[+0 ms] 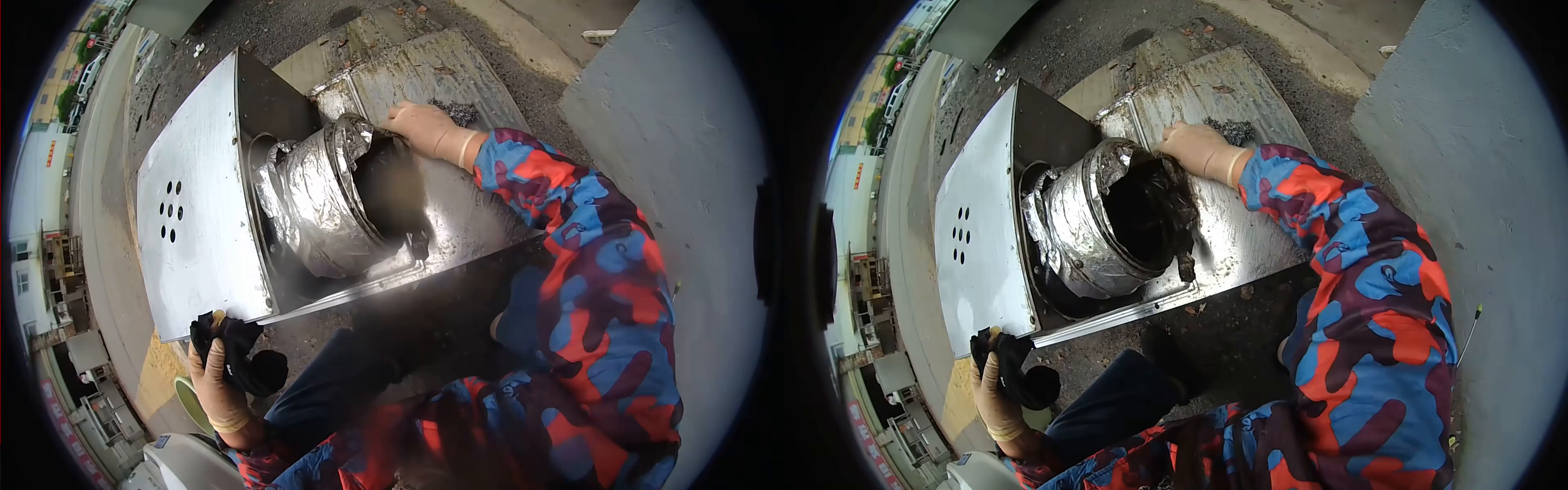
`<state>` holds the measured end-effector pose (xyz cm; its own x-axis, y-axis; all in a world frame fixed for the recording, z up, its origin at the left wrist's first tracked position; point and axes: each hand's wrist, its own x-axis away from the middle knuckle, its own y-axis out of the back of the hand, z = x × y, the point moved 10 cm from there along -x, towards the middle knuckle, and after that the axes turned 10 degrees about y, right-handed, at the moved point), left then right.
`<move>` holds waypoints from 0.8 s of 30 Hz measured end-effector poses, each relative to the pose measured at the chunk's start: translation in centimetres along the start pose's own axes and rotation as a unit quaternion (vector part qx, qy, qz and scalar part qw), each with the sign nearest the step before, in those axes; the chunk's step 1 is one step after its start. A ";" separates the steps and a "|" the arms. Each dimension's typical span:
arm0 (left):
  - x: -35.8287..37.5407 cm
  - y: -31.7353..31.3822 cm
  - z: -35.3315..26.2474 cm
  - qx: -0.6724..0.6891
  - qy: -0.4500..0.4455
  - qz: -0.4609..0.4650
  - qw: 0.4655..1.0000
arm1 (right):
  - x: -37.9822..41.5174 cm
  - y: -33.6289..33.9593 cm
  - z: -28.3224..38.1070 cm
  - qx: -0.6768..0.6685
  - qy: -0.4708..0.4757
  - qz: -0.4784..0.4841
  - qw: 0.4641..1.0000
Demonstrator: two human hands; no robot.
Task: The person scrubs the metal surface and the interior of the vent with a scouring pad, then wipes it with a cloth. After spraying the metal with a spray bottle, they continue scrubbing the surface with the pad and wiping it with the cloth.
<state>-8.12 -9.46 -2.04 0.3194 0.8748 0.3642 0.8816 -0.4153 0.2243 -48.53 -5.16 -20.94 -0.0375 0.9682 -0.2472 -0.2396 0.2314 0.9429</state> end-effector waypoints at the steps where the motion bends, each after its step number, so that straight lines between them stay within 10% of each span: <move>1: -0.2 0.2 -0.1 -0.007 0.000 -0.003 1.000 | -2.1 -0.5 -1.9 0.014 -0.025 -0.026 0.999; 19: -0.1 0.8 0.2 0.001 0.004 0.021 1.000 | 5.5 -0.2 6.3 -0.071 0.009 0.076 0.995; 24: -0.1 0.8 -0.1 -0.032 -0.019 -0.012 0.999 | 1.2 -1.3 0.4 -0.074 -0.115 -0.063 0.989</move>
<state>-7.47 -9.90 -1.84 0.3128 0.8929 0.3239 0.8655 -0.4084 0.2899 -47.87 -4.27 -22.33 0.2184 0.9327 -0.2870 -0.3693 0.3512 0.8604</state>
